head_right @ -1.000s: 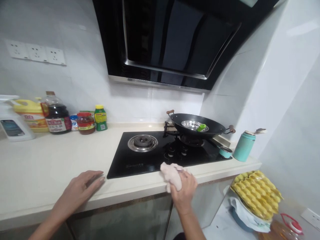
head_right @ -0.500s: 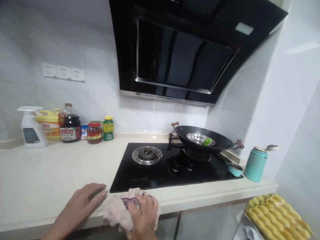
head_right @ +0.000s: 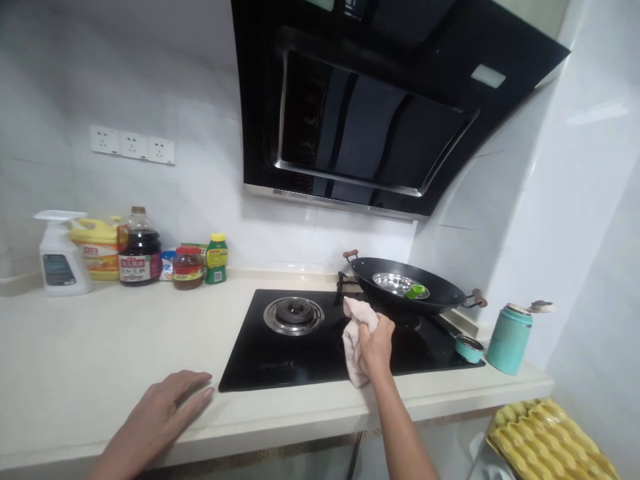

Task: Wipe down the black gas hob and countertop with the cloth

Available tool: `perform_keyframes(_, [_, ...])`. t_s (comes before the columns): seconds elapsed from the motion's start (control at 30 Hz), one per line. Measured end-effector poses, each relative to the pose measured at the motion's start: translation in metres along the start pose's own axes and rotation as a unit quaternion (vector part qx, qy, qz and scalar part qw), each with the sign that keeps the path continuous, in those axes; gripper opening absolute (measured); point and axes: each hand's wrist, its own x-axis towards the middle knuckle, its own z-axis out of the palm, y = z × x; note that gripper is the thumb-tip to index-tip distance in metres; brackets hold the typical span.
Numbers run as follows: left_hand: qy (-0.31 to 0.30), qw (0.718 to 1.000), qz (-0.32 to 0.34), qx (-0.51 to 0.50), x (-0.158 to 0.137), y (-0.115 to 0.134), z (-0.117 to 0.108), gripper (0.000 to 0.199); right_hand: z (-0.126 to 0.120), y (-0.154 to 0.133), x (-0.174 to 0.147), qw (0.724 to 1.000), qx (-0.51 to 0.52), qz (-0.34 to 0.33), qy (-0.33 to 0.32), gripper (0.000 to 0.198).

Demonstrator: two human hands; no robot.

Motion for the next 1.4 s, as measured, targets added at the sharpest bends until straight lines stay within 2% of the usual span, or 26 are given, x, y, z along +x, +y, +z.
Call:
perform_keyframes(0.1, [0.005, 1.0, -0.001, -0.008, 0.0, -0.002, 0.001, 0.041, 0.016, -0.001, 0.012, 0.999, -0.05, -0.009, -0.011, 0.061])
perform_keyframes(0.17, [0.006, 1.0, 0.0, -0.011, 0.0, -0.003, 0.002, 0.042, 0.021, -0.008, 0.01, 0.99, -0.124, -0.05, -0.037, 0.064])
perform_keyframes(0.27, [0.0, 1.0, 0.004, -0.008, 0.0, -0.005, 0.003, 0.042, 0.019, -0.014, 0.009, 0.95, -0.239, -0.107, -0.172, 0.055])
perform_keyframes(0.33, [-0.006, 1.0, 0.005, -0.005, 0.0, -0.005, 0.003, 0.043, 0.015, -0.013, 0.016, 0.926, -0.257, -0.102, -0.257, 0.056])
perform_keyframes(0.4, [-0.01, 1.0, 0.007, -0.003, 0.0, -0.004, 0.003, 0.044, 0.012, -0.01, 0.028, 0.914, -0.256, -0.088, -0.303, 0.061])
perform_keyframes(0.53, [-0.016, 1.0, 0.004, 0.0, 0.001, -0.002, 0.001, 0.045, 0.005, -0.004, 0.042, 0.899, -0.252, -0.071, -0.352, 0.068])
perform_keyframes(0.67, [-0.011, 1.0, 0.0, 0.001, 0.002, -0.002, 0.001, 0.044, -0.016, 0.001, 0.027, 0.898, -0.246, -0.057, -0.361, 0.06])
perform_keyframes(0.8, [-0.012, 1.0, 0.001, 0.003, 0.003, -0.003, 0.002, 0.044, -0.052, 0.008, 0.002, 0.897, -0.227, -0.062, -0.374, 0.05])
perform_keyframes(0.93, [-0.016, 1.0, 0.003, 0.003, 0.002, -0.005, 0.003, 0.044, -0.086, 0.029, -0.004, 0.908, -0.084, -0.079, -0.402, 0.039])
perform_keyframes(1.0, [-0.014, 1.0, 0.009, 0.005, 0.002, -0.006, 0.003, 0.043, -0.095, 0.047, 0.004, 0.926, -0.033, -0.064, -0.371, 0.04])
perform_keyframes(1.1, [-0.005, 1.0, 0.02, 0.009, 0.001, -0.007, 0.004, 0.041, -0.098, 0.077, 0.023, 0.963, -0.083, 0.013, -0.255, 0.055])
perform_keyframes(1.2, [-0.008, 1.0, 0.017, 0.01, 0.0, -0.008, 0.005, 0.042, -0.091, 0.099, 0.038, 0.973, -0.155, 0.061, -0.162, 0.078])
perform_keyframes(1.23, [-0.01, 1.0, 0.014, 0.01, 0.001, -0.008, 0.005, 0.042, -0.089, 0.103, 0.039, 0.971, -0.169, 0.058, -0.16, 0.084])
perform_keyframes(1.3, [-0.015, 1.0, 0.01, 0.01, 0.001, -0.008, 0.006, 0.044, -0.085, 0.107, 0.036, 0.962, -0.181, 0.033, -0.201, 0.09])
perform_keyframes(1.4, [-0.022, 1.0, 0.008, 0.015, 0.002, -0.009, 0.006, 0.046, -0.087, 0.109, 0.025, 0.937, -0.245, -0.003, -0.249, 0.082])
